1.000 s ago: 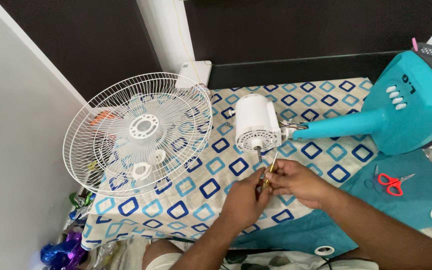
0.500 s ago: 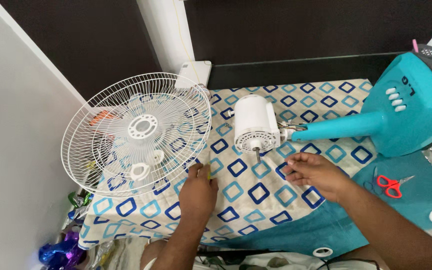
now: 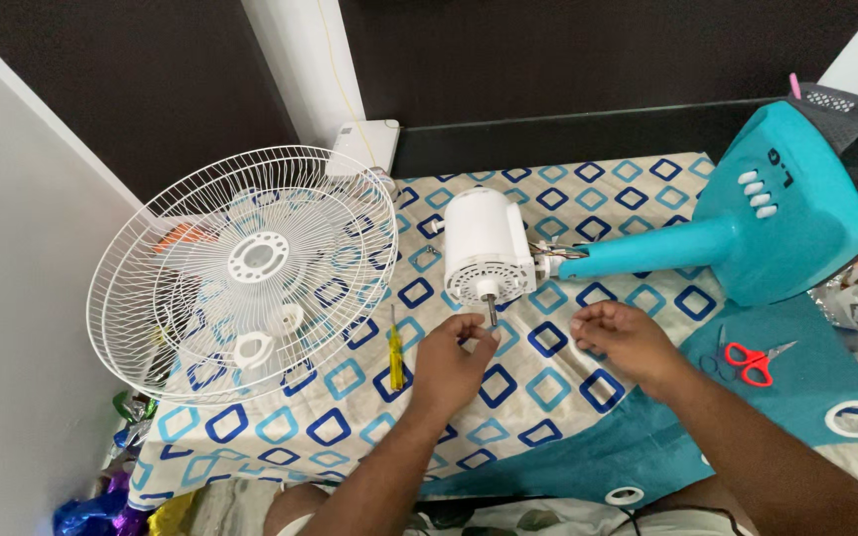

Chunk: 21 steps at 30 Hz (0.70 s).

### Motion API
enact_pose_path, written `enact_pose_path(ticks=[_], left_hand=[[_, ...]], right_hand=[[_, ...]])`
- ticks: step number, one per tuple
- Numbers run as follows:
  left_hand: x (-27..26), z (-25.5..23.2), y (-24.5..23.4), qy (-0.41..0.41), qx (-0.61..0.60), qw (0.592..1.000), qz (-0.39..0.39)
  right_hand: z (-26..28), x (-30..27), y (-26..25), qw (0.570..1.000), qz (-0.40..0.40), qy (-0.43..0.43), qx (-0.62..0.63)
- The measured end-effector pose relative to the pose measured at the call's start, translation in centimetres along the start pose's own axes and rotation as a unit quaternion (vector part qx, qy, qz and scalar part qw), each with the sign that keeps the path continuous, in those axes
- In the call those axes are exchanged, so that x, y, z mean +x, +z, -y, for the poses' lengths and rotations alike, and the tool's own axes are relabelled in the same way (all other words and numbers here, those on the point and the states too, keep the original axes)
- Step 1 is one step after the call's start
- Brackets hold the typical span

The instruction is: The person disassembles a teal electric fan on a patterned tablecloth. They remove the front grille, unscrew and remove the fan blades, detach the rear grille, and use a screwdriver to remove screws from the motor housing and base, exposing the internal motor components.

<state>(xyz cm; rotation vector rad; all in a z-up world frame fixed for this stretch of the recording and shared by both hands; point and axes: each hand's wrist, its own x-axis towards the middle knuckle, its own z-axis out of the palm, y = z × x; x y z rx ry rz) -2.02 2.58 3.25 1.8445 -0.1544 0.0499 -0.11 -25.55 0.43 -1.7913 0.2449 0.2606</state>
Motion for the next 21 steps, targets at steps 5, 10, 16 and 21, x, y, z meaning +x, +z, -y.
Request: enact_pose_path(ticks=[5, 10, 16, 21], left_hand=[[3.3, -0.4, 1.6, -0.265, -0.307, 0.913, 0.028], [4.5, 0.4, 1.6, -0.326, -0.375, 0.864, 0.083], [4.4, 1.4, 2.5, -0.325, -0.398, 0.851, 0.108], [4.2, 0.4, 2.5, -0.322, -0.389, 0.858, 0.096]], right_hand=[[-0.1, 0.5, -0.6, 0.999, -0.004, 0.016, 0.041], [0.0, 0.6, -0.7, 0.999, -0.001, 0.022, 0.037], [0.2, 0.5, -0.6, 0.999, 0.001, 0.011, 0.046], [0.5, 0.4, -0.6, 0.998, -0.015, 0.042, 0.039]])
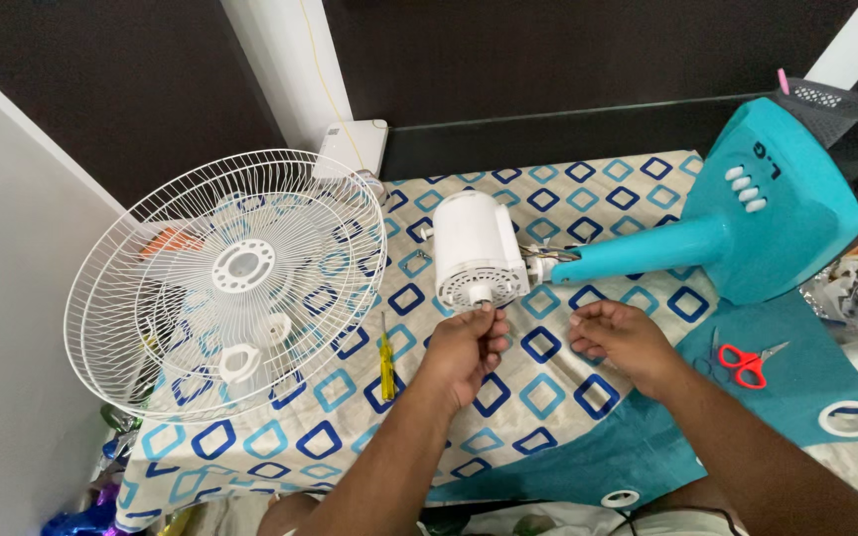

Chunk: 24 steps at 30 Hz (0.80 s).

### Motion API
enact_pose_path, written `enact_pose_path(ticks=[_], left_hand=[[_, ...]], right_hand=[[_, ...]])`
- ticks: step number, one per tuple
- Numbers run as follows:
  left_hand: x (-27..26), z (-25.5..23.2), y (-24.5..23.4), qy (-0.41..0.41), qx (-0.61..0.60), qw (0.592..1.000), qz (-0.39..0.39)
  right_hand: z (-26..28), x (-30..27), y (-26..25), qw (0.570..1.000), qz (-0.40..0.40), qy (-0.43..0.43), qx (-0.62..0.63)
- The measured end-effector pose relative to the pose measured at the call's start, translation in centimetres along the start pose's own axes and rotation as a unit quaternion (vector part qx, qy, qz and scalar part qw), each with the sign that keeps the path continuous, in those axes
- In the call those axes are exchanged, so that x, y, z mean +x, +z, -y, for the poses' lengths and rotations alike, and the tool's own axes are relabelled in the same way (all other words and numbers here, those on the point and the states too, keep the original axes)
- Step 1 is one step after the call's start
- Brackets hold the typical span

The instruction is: The person disassembles a teal electric fan on a patterned tablecloth. They remove the front grille, unscrew and remove the fan blades, detach the rear grille, and use a screwdriver to remove screws from the motor housing and base, exposing the internal motor components.

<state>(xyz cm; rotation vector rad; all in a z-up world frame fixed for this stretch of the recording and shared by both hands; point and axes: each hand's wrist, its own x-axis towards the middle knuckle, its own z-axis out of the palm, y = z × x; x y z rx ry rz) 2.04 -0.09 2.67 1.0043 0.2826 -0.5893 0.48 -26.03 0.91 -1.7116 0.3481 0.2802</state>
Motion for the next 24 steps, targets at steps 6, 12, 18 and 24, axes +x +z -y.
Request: enact_pose_path(ticks=[6, 12, 18, 24], left_hand=[[-0.6, 0.3, 0.8, 0.02, -0.035, 0.999, 0.027], [-0.5, 0.8, 0.3, 0.063, 0.1, 0.993, -0.032], [-2.7, 0.9, 0.0, 0.36, 0.327, 0.852, -0.195], [-4.7, -2.5, 0.0, 0.59, 0.492, 0.621, -0.157]], right_hand=[[-0.4, 0.5, 0.3, 1.0, -0.011, -0.022, 0.003], [-0.9, 0.5, 0.4, 0.999, -0.02, -0.03, -0.006], [-1.3, 0.1, 0.6, 0.997, -0.012, -0.075, -0.005], [2.9, -1.6, 3.9, 0.909, -0.165, -0.298, -0.239]])
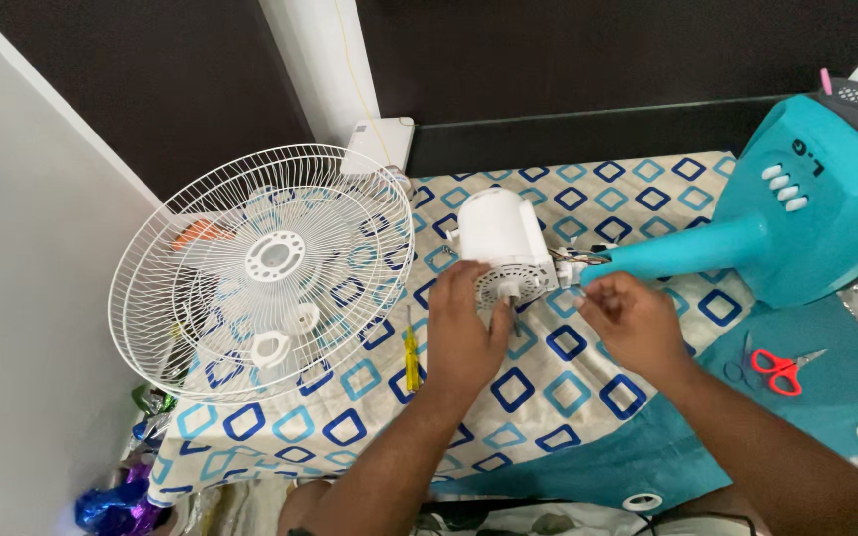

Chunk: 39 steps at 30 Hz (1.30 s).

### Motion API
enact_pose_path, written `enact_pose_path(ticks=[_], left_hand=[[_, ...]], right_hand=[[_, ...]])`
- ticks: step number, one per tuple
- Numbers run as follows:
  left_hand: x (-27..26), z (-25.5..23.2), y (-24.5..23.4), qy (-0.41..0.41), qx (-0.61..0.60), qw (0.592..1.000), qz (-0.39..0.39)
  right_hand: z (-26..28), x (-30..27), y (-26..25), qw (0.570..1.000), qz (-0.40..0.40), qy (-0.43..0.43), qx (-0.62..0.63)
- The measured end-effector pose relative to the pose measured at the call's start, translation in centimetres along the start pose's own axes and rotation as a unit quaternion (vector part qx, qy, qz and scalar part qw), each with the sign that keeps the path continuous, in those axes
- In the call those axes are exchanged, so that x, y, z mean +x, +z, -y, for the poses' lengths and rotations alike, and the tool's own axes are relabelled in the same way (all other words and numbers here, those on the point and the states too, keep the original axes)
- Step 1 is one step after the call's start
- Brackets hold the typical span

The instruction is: The person disassembles a teal electric fan on a patterned tablecloth. They remove the front grille, unscrew and remove the fan blades, detach the rear grille, and use a screwdriver to remove screws from the motor housing and base, exposing the internal motor components.

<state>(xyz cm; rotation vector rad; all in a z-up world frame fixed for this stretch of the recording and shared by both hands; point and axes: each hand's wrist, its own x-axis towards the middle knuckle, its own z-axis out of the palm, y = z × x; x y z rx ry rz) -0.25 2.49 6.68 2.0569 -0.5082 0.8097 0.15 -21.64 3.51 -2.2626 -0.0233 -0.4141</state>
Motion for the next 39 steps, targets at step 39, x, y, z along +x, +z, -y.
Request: enact_pose_path(ticks=[39], left_hand=[[1.4, 3.4, 0.5, -0.053, -0.044, 0.991, 0.119]], right_hand=[[5.5, 3.1, 1.6, 0.983, -0.016, -0.182, -0.024]])
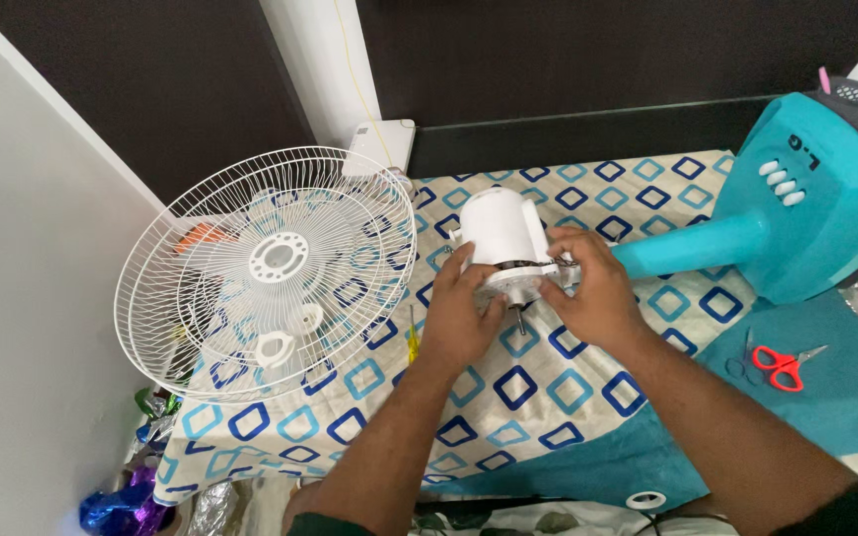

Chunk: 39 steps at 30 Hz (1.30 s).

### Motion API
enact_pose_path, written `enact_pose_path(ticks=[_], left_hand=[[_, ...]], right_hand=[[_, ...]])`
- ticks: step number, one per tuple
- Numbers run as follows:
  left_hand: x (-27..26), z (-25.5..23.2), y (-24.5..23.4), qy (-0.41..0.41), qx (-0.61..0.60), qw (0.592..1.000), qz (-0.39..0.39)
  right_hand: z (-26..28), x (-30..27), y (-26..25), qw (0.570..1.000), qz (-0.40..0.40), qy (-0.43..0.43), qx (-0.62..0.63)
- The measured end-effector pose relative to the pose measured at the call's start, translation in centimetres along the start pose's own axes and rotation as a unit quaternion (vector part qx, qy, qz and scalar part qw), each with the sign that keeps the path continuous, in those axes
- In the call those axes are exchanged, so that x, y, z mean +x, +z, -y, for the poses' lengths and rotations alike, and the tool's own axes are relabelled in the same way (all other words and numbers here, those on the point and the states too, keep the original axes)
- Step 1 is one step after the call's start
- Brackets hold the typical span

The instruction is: The person disassembles a teal electric fan on a patterned tablecloth. They remove the front grille, unscrew and remove the fan blades, detach the rear grille, and use a screwdriver to remove screws from the motor housing and base, exposing the internal motor components.

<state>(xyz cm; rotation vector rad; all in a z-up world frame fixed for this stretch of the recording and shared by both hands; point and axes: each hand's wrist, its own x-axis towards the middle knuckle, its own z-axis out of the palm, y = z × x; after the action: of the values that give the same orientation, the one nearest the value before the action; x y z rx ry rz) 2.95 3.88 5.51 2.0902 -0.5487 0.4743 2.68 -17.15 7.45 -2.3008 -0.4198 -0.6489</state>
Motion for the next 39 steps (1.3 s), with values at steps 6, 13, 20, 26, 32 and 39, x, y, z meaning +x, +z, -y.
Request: enact_pose_path(ticks=[6, 13, 20, 26, 32, 39], left_hand=[[-2.1, -0.1, 1.1, -0.137, -0.038, 0.989, -0.047], [-2.0, 1.1, 1.4, -0.098, -0.044, 0.993, -0.057], [-1.2, 1.3, 0.6, -0.08, -0.058, 0.995, -0.03], [-0.1, 1.3, 0.2, -0.066, -0.053, 0.996, -0.009], [-0.6, 1.2, 0.4, -0.067, -0.106, 0.992, 0.001], [-2.0, 1.3, 0.2, -0.117, -0.093, 0.989, 0.005]], right_hand=[[-0.2, -3.2, 2.1, 0.963, 0.116, 0.242, 0.033], [0.8, -3.8, 5.2, 0.755, 0.195, 0.484, 0.396], [2.0, -2.9, 5.0, 0.719, 0.14, 0.498, 0.464], [2.9, -2.2, 4.0, 0.723, 0.138, 0.473, 0.485], [3.3, -2.0, 3.7, 0.727, 0.132, 0.491, 0.46], [3.0, -3.0, 4.1, 0.681, 0.162, 0.526, 0.483]])
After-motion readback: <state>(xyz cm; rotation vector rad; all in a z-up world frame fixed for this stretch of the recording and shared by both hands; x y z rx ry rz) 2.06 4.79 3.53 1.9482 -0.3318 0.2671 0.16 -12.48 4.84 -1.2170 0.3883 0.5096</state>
